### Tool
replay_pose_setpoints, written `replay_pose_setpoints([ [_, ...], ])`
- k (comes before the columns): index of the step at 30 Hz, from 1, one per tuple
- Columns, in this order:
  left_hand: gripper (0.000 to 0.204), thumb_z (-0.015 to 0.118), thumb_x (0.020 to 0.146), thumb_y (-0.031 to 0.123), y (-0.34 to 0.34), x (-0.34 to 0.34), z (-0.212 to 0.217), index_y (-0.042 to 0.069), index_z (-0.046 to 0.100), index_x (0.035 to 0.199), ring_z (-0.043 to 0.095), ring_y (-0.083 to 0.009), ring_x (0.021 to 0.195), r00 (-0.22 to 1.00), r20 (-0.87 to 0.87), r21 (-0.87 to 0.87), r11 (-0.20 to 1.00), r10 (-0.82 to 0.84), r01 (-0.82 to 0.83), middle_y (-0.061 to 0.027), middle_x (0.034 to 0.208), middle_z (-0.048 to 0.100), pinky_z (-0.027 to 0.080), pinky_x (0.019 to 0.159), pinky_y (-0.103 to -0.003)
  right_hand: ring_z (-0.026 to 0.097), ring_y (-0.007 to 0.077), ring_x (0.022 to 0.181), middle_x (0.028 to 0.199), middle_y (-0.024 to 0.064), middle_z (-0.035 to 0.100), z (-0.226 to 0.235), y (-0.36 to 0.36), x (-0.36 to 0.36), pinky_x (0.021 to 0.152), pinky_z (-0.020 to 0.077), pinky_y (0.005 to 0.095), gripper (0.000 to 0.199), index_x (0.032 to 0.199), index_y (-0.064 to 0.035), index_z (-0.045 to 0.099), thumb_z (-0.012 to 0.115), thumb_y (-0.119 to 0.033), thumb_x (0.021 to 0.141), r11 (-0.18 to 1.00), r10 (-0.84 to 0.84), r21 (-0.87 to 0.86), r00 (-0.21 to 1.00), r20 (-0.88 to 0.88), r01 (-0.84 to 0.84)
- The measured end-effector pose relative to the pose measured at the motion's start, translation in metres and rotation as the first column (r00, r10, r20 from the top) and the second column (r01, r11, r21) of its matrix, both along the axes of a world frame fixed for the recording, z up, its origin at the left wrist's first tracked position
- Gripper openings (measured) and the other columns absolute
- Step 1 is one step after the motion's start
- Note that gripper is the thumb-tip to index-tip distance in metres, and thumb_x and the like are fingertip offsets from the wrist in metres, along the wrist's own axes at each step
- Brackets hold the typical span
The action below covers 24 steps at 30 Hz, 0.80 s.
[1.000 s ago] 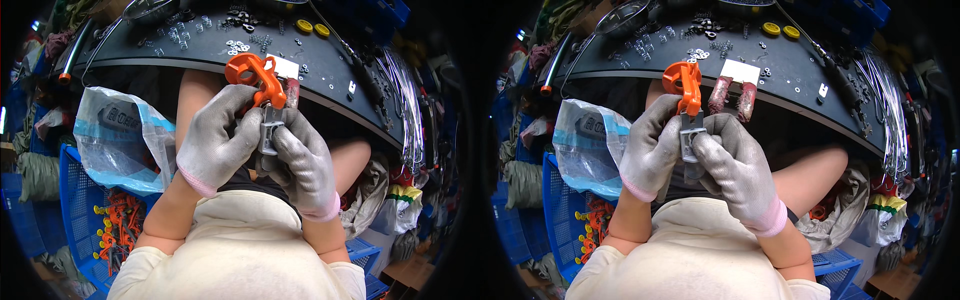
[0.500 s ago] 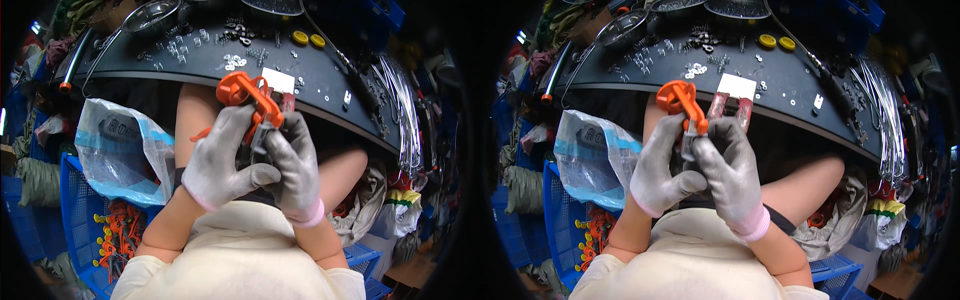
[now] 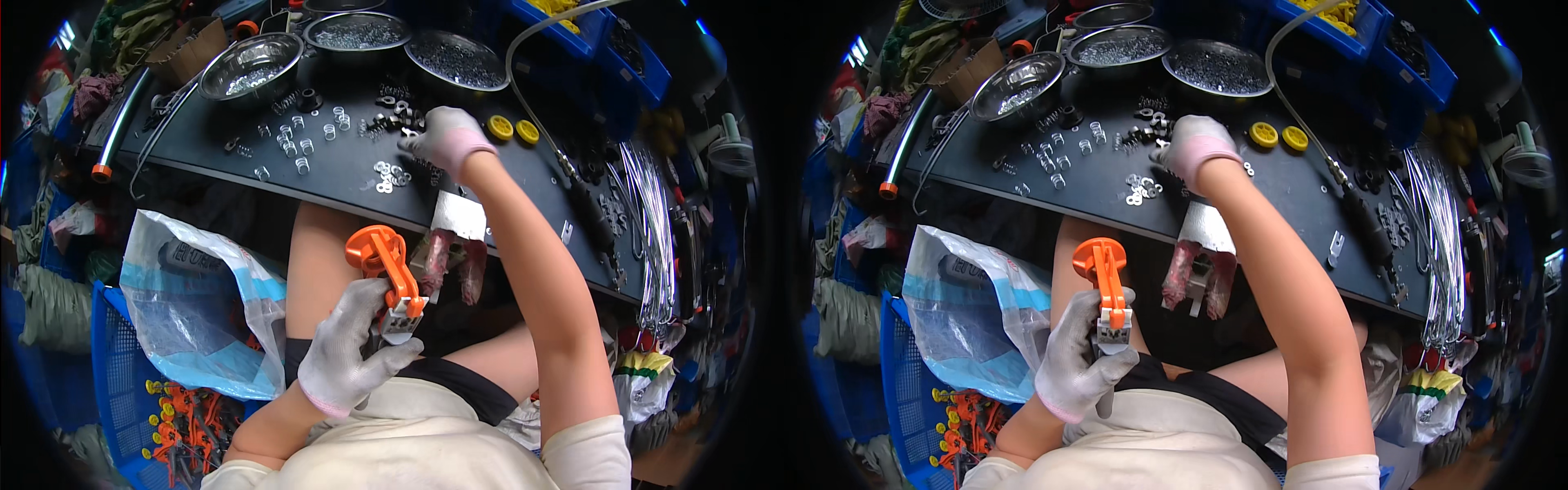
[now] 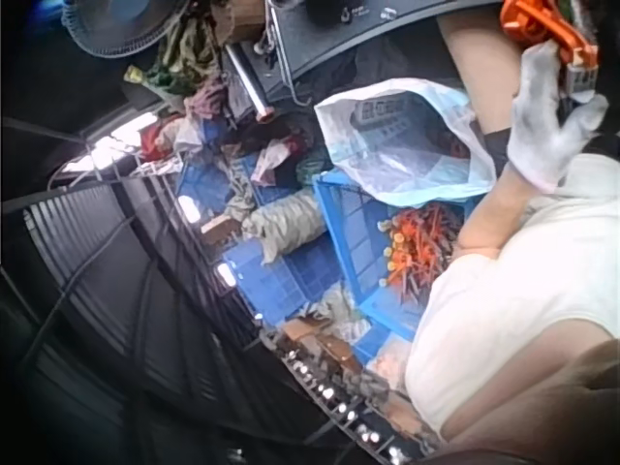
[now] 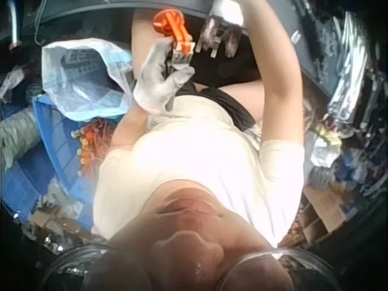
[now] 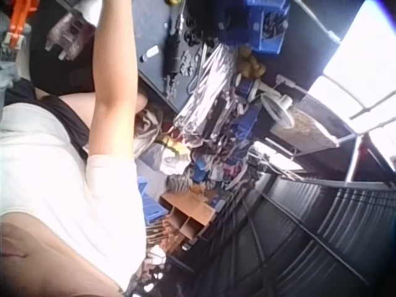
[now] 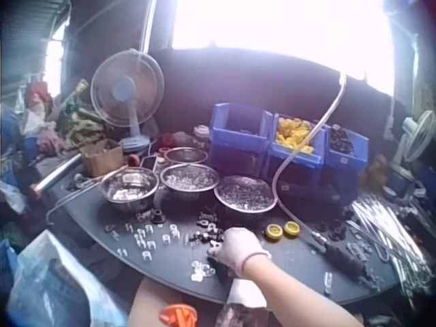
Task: The person assembles small mechanical components into orange tool housings by inserting springs, yellow plastic caps, and washers, then securing them with screws using both a manual screwdriver and a pneumatic screwdriver.
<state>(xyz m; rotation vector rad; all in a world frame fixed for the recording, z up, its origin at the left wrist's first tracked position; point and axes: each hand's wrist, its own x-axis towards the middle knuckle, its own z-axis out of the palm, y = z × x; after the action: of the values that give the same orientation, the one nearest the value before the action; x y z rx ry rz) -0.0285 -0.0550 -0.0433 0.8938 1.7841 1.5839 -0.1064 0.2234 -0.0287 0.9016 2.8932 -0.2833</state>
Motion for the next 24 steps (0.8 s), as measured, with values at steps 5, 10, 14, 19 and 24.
replay_pose_setpoints([
  [5,0.055,0.074,0.075,0.01,0.002,-0.007,0.004,-0.001,0.047,0.123,0.059,-0.0155,0.086,0.997,0.072,0.005,1.0,0.015,-0.015,-0.0092,0.101,0.057,0.049,0.079,-0.03,0.067,0.0258,0.083,0.09,0.0171,0.069,-0.01,0.028,0.003,0.078,0.0526,0.0339,0.033,0.096,-0.0005,0.069,0.077,-0.024,0.075,0.984,-0.018,-0.177,0.984,-0.18,-0.015],
  [10,0.062,0.074,0.075,0.006,-0.002,0.007,-0.002,0.003,0.042,0.128,0.061,-0.0135,0.091,0.993,0.108,0.049,0.998,0.042,-0.048,-0.0088,0.106,0.062,0.05,0.083,-0.029,0.065,0.0141,0.074,0.085,0.0126,0.07,0.007,0.053,0.103,0.07,0.0507,0.0273,0.025,0.099,0.0018,0.067,0.075,-0.008,0.078,0.996,0.075,-0.003,0.82,-0.568,-0.093],
  [14,0.07,0.078,0.073,0.012,0.019,0.009,0.001,0.01,0.04,0.131,0.069,-0.0284,0.08,0.932,-0.343,-0.151,0.986,-0.119,0.07,-0.0152,0.104,0.065,0.056,0.073,-0.037,0.062,0.0065,0.079,0.091,0.0054,0.071,0.013,0.015,0.171,0.072,0.0504,0.024,0.016,0.1,0.0023,0.067,0.066,0.002,0.084,0.812,-0.265,-0.536,0.674,-0.689,-0.229],
  [19,0.102,0.083,0.064,0.013,0.043,0.017,-0.002,0.011,0.025,0.148,0.068,-0.0301,0.071,0.638,-0.743,-0.153,0.979,-0.204,0.134,-0.0141,0.095,0.067,0.056,0.065,-0.037,0.064,0.0226,0.079,0.091,0.0036,0.065,0.043,-0.072,0.214,0.069,0.0506,0.0312,0.024,0.09,-0.0099,0.068,0.075,-0.006,0.067,0.85,0.499,0.225,0.59,-0.634,-0.477],
  [24,0.109,0.086,0.059,0.013,0.057,0.028,-0.003,0.01,0.024,0.149,0.067,-0.0305,0.069,0.579,-0.806,-0.011,0.981,-0.124,0.194,-0.0179,0.103,0.066,0.056,0.062,-0.036,0.061,0.0193,0.08,0.088,0.0007,0.061,0.04,-0.081,0.237,0.066,0.0472,0.0321,0.021,0.089,-0.0124,0.065,0.071,-0.008,0.069,0.866,0.498,0.368,0.643,-0.582,-0.338],
])
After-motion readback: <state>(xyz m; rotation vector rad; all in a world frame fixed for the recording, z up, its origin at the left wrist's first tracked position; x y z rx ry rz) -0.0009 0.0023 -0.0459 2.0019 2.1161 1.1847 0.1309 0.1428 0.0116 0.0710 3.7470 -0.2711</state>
